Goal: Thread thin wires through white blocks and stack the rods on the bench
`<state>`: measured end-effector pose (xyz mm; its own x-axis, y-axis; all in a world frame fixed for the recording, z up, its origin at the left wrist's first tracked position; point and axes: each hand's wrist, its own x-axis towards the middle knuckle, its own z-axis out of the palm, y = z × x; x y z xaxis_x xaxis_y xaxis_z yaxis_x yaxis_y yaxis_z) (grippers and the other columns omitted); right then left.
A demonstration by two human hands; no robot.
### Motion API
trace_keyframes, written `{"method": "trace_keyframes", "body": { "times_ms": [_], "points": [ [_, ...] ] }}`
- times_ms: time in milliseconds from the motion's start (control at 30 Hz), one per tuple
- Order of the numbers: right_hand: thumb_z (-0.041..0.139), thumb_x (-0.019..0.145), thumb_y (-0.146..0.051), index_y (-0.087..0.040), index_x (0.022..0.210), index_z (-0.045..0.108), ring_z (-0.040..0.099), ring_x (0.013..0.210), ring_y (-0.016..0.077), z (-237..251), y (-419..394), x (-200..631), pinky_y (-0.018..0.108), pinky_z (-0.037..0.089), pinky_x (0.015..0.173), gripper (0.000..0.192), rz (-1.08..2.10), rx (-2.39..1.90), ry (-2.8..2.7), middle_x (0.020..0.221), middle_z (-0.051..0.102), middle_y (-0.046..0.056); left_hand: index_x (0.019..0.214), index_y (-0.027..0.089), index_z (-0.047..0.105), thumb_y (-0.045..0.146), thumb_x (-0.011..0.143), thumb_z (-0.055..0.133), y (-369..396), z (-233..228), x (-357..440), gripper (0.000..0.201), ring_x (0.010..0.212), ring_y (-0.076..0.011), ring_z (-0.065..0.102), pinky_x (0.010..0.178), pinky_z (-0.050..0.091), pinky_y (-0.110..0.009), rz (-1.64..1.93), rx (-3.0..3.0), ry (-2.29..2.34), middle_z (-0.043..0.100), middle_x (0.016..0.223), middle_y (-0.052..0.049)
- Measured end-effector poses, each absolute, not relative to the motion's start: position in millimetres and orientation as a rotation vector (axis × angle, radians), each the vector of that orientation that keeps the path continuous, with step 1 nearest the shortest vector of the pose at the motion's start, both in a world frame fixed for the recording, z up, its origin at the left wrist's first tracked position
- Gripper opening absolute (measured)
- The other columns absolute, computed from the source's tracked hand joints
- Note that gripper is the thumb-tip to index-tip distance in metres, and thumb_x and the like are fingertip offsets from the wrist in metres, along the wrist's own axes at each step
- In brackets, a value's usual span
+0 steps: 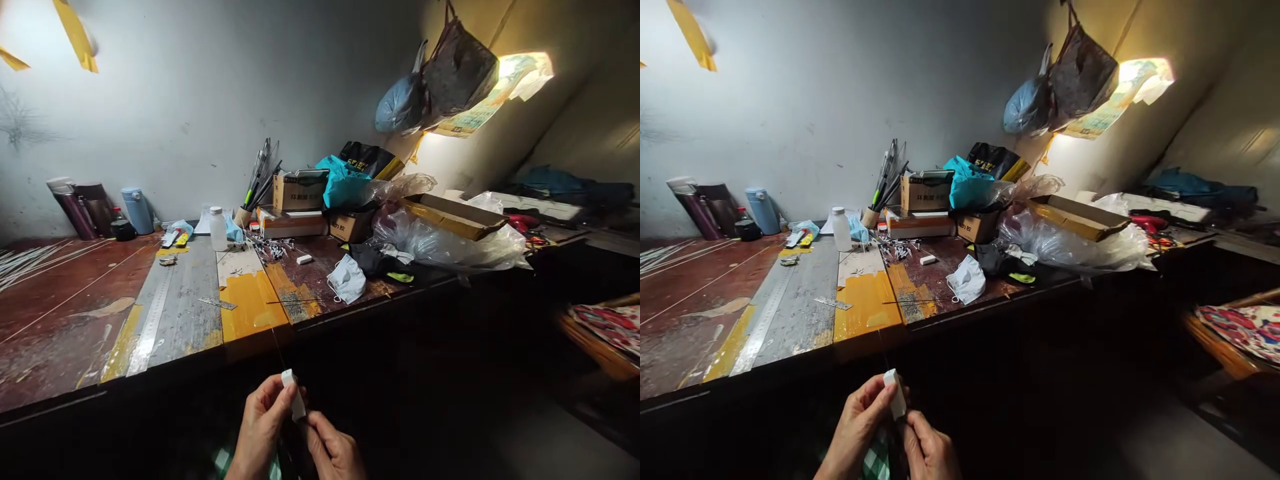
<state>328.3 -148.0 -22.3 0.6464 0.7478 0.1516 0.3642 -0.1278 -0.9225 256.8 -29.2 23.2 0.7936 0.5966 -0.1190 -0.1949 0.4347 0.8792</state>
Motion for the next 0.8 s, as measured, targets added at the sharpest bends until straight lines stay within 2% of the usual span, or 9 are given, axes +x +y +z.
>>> {"method": "trace_keyframes", "body": {
  "times_ms": [100,200,300,433,567,700,800],
  "points": [
    [0.042,0.094,-0.043,-0.021,0.095,0.062,0.059,0.055,0.0132,-18,-148,341,0.019,0.044,0.053,0.030,0.349,-1.744,-0.935,0.066,0.063,0.000,0.083,0.012,0.067,0.047,0.074,0.073,-29,22,275,0.036,0.065,-0.0141,0.056,0.062,0.043,-0.023,0.563,1.073,0.507,0.068,0.074,-0.005],
    [0.047,0.093,-0.034,-0.022,0.092,0.061,0.060,0.059,0.0130,-14,-146,354,0.018,0.047,0.057,0.018,0.244,-1.802,-0.990,0.071,0.064,0.000,0.079,0.012,0.066,0.049,0.073,0.073,-22,20,292,0.038,0.065,-0.0146,0.055,0.061,0.042,-0.023,0.627,1.127,0.546,0.066,0.071,-0.004],
    [0.047,0.093,-0.032,-0.022,0.086,0.063,0.061,0.064,0.0133,-13,-142,364,0.019,0.048,0.061,0.020,0.148,-1.822,-1.016,0.075,0.063,0.001,0.076,0.013,0.064,0.049,0.073,0.072,-15,13,304,0.038,0.065,-0.0145,0.053,0.061,0.041,-0.023,0.675,1.168,0.576,0.064,0.069,-0.003],
    [0.044,0.095,-0.034,-0.021,0.090,0.065,0.061,0.066,0.0141,-9,-136,368,0.019,0.047,0.062,0.025,0.229,-1.814,-1.022,0.077,0.064,0.003,0.071,0.013,0.063,0.049,0.074,0.071,-10,4,311,0.037,0.059,-0.0127,0.049,0.055,0.038,-0.021,0.693,1.194,0.616,0.059,0.064,-0.001],
    [0.041,0.096,-0.036,-0.019,0.085,0.063,0.054,0.055,0.0131,-3,-132,367,0.021,0.041,0.054,0.031,0.337,-1.868,-1.027,0.061,0.057,0.000,0.068,0.013,0.061,0.050,0.073,0.072,-6,1,313,0.038,0.055,-0.0121,0.047,0.052,0.037,-0.021,0.700,1.205,0.641,0.054,0.060,0.001],
    [0.047,0.092,-0.035,-0.020,0.087,0.059,0.051,0.054,0.0124,-2,-129,368,0.021,0.037,0.053,0.020,0.429,-1.898,-0.982,0.063,0.055,-0.002,0.068,0.014,0.060,0.050,0.073,0.071,-4,3,313,0.038,0.055,-0.0122,0.047,0.051,0.038,-0.021,0.701,1.205,0.652,0.053,0.060,0.001],
    [0.048,0.092,-0.033,-0.020,0.077,0.055,0.051,0.059,0.0123,1,-129,367,0.021,0.037,0.056,0.021,0.419,-1.894,-0.965,0.067,0.054,-0.001,0.067,0.014,0.058,0.049,0.073,0.071,-4,3,312,0.038,0.054,-0.0119,0.047,0.051,0.038,-0.021,0.689,1.201,0.644,0.053,0.059,0.001]
  ]
}}
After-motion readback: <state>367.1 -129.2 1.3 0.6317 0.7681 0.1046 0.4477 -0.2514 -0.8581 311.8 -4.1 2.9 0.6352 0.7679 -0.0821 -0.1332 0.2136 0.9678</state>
